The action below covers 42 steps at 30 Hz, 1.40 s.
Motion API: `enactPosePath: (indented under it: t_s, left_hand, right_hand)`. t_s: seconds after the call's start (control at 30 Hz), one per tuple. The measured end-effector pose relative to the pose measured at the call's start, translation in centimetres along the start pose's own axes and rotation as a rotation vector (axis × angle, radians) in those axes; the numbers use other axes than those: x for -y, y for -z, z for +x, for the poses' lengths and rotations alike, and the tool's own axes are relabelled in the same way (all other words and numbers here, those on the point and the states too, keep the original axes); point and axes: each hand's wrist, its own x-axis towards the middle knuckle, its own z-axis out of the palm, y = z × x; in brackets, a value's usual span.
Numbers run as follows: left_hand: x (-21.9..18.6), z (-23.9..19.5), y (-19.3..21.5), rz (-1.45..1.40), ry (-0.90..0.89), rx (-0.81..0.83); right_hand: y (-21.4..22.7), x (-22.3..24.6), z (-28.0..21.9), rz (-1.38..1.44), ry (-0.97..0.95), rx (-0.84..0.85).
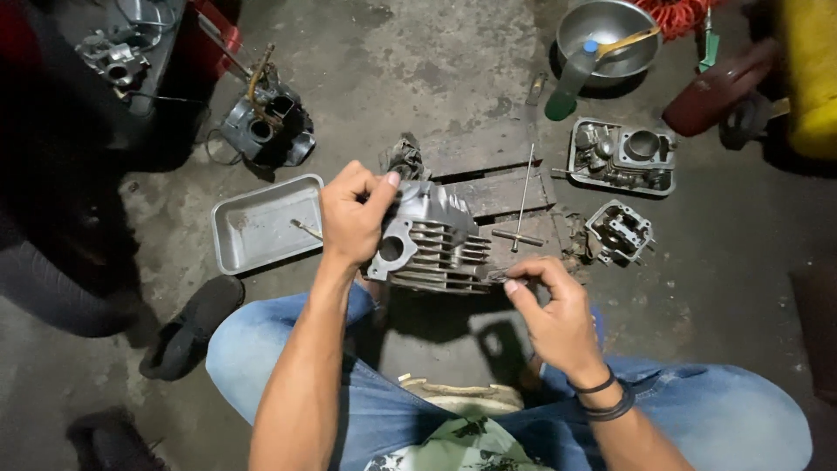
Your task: Cleaning and inspecting a motorcycle cylinder head using a thin metal tool to clear passages
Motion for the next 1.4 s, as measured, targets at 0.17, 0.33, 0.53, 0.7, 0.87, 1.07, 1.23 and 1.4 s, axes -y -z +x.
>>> enactPosePath:
  t_s: [0.17, 0.33, 0.53, 0.7, 0.87, 1.07, 1.23, 1.4]
  left_hand:
    - [3.0, 1.7, 0.5, -0.060, 0.030, 0.079]
    - [4.6, 3.8, -0.3, -0.180, 0.029, 0.232]
    - [3.4, 4.4, -0.9, -0.282, 0.142, 0.360]
    - [2.5, 4.1, -1.7, -0.325, 0.114, 0.410]
    - [0.9, 3.3, -1.9, -0.241, 0.050, 0.407]
    - [0.0, 2.9, -2.1, -0.249, 0.012, 0.421]
    - [-0.3, 2.9, -2.0, -0.239, -0.022, 0.433]
    - [-1.1, 3.9, -1.1, -0.023, -0.034, 0.425]
  right_hand:
    - [-2.8, -1.3, -0.8, 0.107, -0.020, 0.023]
    - [-4.5, -2.0, -2.3, 0.285, -0.134, -0.011]
    - [-5.2, -1.1, -3.0, 0.438, -0.175, 0.113]
    - [-4.9, -1.1, -3.3, 0.333, -0.167, 0.104]
    - [-4.7, -1.9, -3.3, 0.333, -0.175, 0.101]
    - [-4.0, -1.3, -2.9, 0.250, -0.174, 0.135]
    - [-3.4, -1.3, -2.4, 0.178, -0.219, 0.214]
    - [-4.4, -1.0, -2.4, 0.197, -0.206, 0.196]
